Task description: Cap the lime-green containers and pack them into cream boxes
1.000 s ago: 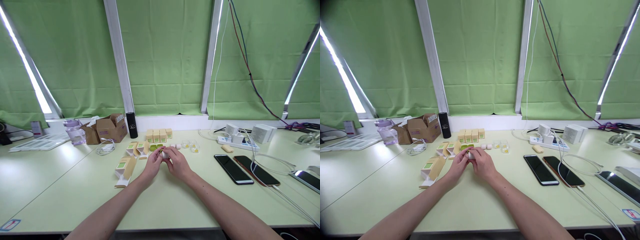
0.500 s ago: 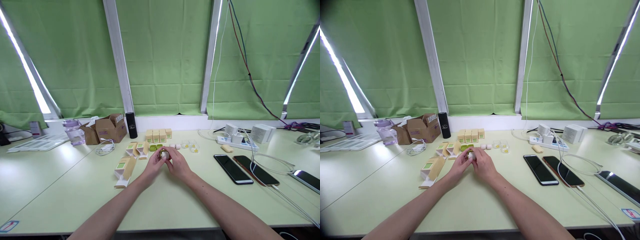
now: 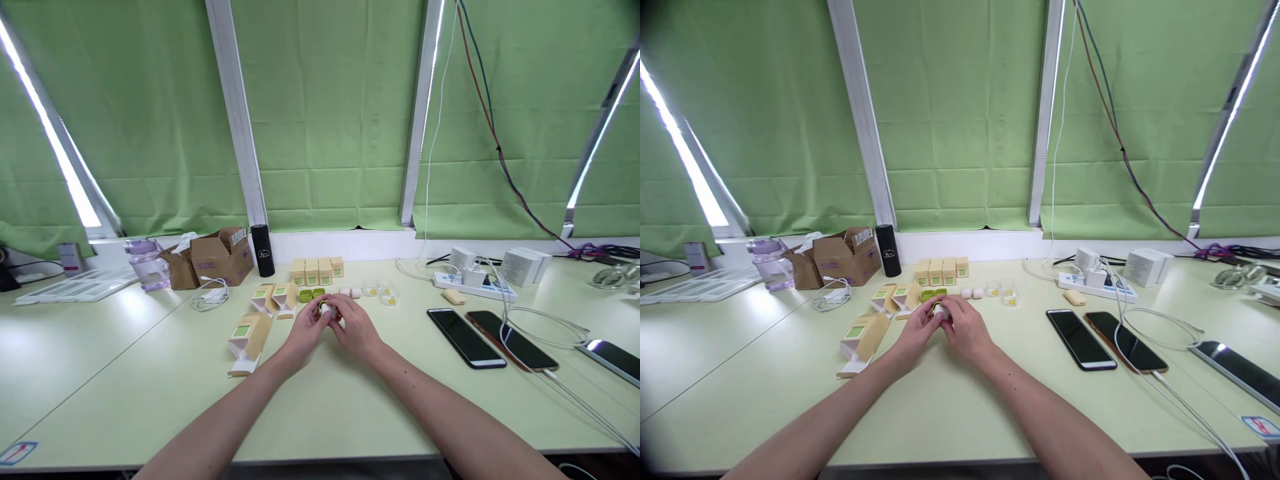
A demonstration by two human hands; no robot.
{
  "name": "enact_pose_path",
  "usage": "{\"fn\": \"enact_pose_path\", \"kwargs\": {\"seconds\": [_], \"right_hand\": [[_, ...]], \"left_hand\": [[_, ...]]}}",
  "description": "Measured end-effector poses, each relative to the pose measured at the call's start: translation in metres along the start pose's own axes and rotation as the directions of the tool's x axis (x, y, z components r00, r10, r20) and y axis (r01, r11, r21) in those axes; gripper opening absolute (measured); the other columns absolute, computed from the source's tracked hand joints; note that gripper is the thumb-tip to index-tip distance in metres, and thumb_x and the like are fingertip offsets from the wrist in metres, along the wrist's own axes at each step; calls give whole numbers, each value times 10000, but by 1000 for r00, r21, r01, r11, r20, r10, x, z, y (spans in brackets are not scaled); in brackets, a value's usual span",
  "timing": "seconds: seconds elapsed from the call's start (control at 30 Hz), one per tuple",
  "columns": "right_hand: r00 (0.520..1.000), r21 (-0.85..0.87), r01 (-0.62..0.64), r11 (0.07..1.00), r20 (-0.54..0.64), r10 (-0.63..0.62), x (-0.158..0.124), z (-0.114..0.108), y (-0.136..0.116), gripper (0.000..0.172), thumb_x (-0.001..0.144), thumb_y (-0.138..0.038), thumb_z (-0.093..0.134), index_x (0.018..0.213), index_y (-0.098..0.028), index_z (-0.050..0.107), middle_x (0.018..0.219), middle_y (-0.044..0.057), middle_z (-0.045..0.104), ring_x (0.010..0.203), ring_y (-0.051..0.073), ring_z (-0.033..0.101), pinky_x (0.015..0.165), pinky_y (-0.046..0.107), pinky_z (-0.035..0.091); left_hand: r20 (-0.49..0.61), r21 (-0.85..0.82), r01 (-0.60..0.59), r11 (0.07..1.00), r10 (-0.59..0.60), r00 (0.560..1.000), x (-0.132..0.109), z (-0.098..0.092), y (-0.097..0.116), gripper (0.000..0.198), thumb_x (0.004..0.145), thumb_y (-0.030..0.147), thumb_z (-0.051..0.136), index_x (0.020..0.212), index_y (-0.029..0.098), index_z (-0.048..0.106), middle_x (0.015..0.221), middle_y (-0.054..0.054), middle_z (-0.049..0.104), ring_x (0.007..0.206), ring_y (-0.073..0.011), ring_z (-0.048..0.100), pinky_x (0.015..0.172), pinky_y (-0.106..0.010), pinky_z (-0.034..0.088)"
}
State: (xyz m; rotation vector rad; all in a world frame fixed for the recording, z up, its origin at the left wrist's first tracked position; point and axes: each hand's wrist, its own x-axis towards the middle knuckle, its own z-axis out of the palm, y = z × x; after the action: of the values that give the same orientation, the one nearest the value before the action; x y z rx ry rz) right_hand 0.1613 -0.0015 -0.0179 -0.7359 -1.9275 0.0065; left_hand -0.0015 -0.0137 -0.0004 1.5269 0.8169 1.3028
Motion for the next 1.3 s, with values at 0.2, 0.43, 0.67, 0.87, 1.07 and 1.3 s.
{"fn": "enact_pose_path", "kwargs": {"seconds": [0.2,0.43,0.67,0.87,1.07,1.3], "right_hand": [[1000,5,5,1000,-3,-5,0,0,0,315,909,-83,564,1191,-215,612,1248,141,691,1145,278,673,899,451,616],[1000,4,8,1000,-5,-8,0,0,0,315,907,-83,570,1188,-219,611,1251,140,690,1139,282,678,892,453,620],[1000,15,17,1000,-10,-16,0,0,1,315,907,-81,572,1184,-225,614,1237,136,693,1165,283,666,890,447,619],[1000,11,12,1000,-7,-12,0,1,1,332,900,-64,571,1188,-226,608,1237,135,688,1148,285,668,886,453,614],[999,9,30,1000,-16,-30,1,0,-2,314,913,-65,556,1183,-221,593,1188,130,686,1105,277,674,850,429,616],[999,13,34,999,-8,-34,3,-2,-4,269,935,-75,538,1160,-218,575,1154,130,669,1049,268,677,778,398,613]], "left_hand": [[-7,-14,19,1000,-20,1000,-1,1,2,623,856,514,767,1350,171,604,1240,-123,679,1128,-254,642,987,-380,555],[-5,-17,-6,1000,5,1000,0,0,-2,611,855,506,771,1346,178,616,1216,-122,681,1096,-249,645,974,-383,560],[-11,19,-9,1000,9,1000,1,-2,-3,614,862,524,757,1346,173,617,1195,-116,685,1085,-239,639,984,-382,552],[-7,17,0,1000,1,1000,2,-3,-6,606,876,514,748,1356,174,606,1264,-129,677,1145,-252,636,1018,-385,531],[-4,-6,3,1000,-3,1000,1,-2,-6,610,873,516,754,1358,179,604,1286,-132,668,1162,-255,630,1030,-394,526],[3,-10,2,1000,-2,1000,0,0,-2,592,884,507,745,1360,187,601,1235,-115,674,1123,-241,635,1002,-378,534]]}}
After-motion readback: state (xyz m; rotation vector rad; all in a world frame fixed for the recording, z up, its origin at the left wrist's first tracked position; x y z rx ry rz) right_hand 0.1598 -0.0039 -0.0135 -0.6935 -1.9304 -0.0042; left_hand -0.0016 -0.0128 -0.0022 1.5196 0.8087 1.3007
